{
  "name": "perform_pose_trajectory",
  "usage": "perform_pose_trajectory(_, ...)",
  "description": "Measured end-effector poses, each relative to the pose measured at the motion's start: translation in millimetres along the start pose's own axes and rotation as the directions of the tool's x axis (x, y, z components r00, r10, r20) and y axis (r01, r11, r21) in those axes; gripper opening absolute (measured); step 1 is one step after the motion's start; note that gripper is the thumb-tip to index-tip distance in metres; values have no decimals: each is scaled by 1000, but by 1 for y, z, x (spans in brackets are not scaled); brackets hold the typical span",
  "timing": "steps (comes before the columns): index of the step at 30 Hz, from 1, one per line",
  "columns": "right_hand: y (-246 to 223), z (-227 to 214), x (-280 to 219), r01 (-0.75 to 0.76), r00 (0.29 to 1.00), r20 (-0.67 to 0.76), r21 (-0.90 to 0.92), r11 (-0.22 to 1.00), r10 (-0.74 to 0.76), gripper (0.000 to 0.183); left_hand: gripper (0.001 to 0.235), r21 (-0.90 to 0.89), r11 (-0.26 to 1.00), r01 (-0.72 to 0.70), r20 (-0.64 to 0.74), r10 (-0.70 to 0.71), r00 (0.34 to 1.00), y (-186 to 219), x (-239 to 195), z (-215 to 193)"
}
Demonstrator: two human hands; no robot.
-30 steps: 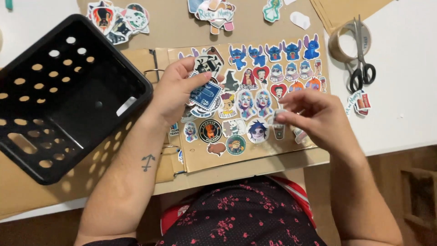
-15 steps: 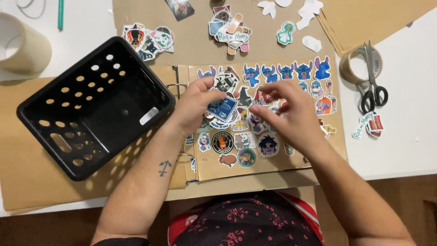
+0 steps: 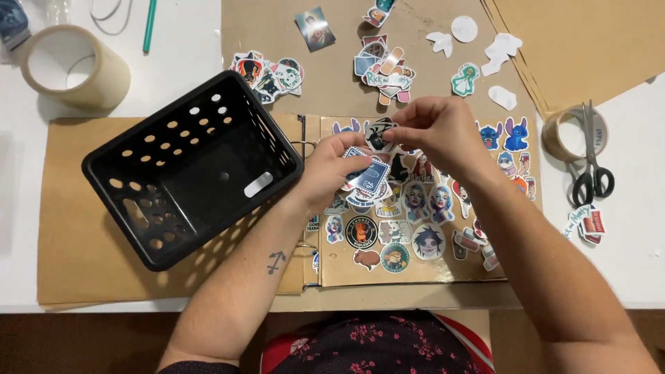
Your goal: Picking up individual stickers from a basket, arranging them on a cardboard sheet, and cutting tape with scissors
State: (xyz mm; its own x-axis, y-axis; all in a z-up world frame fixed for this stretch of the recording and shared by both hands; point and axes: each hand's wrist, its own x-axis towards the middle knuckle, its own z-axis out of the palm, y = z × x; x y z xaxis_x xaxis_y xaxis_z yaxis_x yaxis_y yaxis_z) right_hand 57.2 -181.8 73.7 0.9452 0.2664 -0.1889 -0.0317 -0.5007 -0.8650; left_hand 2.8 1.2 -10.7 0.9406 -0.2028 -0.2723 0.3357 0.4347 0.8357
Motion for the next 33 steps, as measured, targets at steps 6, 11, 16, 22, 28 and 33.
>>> perform_pose_trajectory(6, -4, -4, -2, -50, 995, 87, 94, 994, 42, 28, 21, 12, 1000, -28, -11, 28, 1000, -1, 4, 2)
perform_pose_trajectory(11, -4, -6, -3, -51, 987, 156, 86, 995, 37, 32, 16, 33, 999, -43, -20, 44, 999, -10, 13, -5)
perform_pose_trajectory(16, 2, -9, -2, -62, 988, 149, 95, 994, 48, 30, 12, 68, 996, -50, -34, 53, 998, -20, 22, -16)
perform_pose_trajectory(22, -4, -16, 5, -33, 985, 170, 30, 999, 28, 20, 10, 130, 990, -53, -54, 61, 997, -17, 21, -14)
perform_pose_trajectory(28, -16, -41, 23, -47, 992, 115, 4, 999, 46, 15, 9, 200, 979, -43, -178, 79, 981, -8, 14, 0)
perform_pose_trajectory(33, 17, -25, 77, 53, 997, -68, 152, 987, -43, 15, 11, 208, 978, -24, -184, 63, 981, -7, 13, 1)
